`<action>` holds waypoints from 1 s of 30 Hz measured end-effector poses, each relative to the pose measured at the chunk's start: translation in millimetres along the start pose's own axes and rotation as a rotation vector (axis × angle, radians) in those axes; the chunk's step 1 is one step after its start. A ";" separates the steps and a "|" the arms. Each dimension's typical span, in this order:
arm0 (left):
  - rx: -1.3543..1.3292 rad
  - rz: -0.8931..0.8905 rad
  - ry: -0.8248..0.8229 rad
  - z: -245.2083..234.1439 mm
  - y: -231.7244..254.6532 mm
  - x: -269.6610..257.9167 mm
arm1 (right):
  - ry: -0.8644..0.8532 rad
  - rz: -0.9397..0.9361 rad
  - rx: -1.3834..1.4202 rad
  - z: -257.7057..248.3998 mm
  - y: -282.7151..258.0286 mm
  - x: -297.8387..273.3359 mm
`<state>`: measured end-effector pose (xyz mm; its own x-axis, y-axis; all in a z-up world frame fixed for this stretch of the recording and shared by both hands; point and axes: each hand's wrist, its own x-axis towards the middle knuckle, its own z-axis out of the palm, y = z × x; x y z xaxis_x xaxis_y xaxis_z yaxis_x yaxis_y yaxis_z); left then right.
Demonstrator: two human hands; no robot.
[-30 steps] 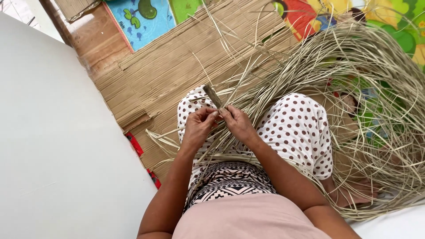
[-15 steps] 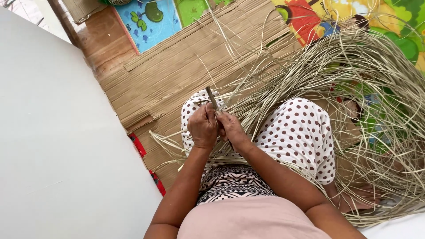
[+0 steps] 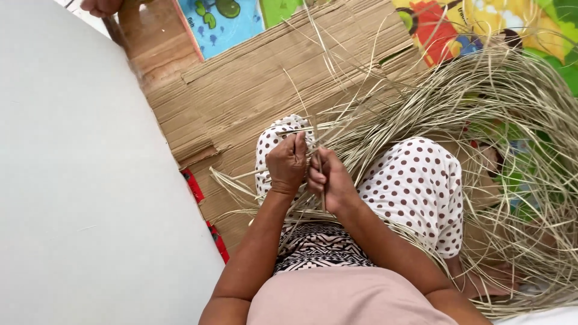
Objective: Weaving natural fibers together using a small wooden tool to form a braided structure.
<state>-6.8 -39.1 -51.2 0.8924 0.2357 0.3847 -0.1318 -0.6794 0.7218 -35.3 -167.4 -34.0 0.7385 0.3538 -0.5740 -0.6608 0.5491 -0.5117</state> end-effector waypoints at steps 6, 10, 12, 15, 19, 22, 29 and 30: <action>-0.046 -0.050 -0.001 -12.6 -9.0 6.8 | -0.050 -0.001 0.083 -20.2 -10.5 2.1; 0.056 0.017 -0.008 -21.1 -24.2 5.0 | -0.040 0.035 0.141 -2.2 -27.3 -19.8; 0.094 -0.046 0.008 -5.7 -64.1 -10.5 | -0.073 -0.010 0.169 -20.8 -24.2 -11.8; 0.230 -0.025 0.019 -48.9 -38.5 4.5 | -0.067 -0.051 0.174 2.2 -54.0 -41.3; 0.206 -0.080 0.005 -51.5 -73.5 -1.0 | -0.085 -0.012 0.213 -0.5 -54.2 -48.4; 0.210 -0.061 0.070 -69.6 -110.9 -12.8 | -0.102 -0.024 0.209 -19.6 -51.6 -51.0; 0.732 -0.160 -0.271 -92.7 -98.6 12.2 | 0.012 -0.253 0.054 19.4 -42.2 -38.6; 0.775 -0.149 -0.302 -96.9 -67.7 23.1 | 0.086 -0.286 -0.034 19.9 -40.6 -35.5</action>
<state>-19.1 79.7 -35.4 0.9685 0.2400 0.0668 0.2317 -0.9663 0.1120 -31.9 -187.3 19.8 0.8822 0.1221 -0.4549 -0.4328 0.5907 -0.6809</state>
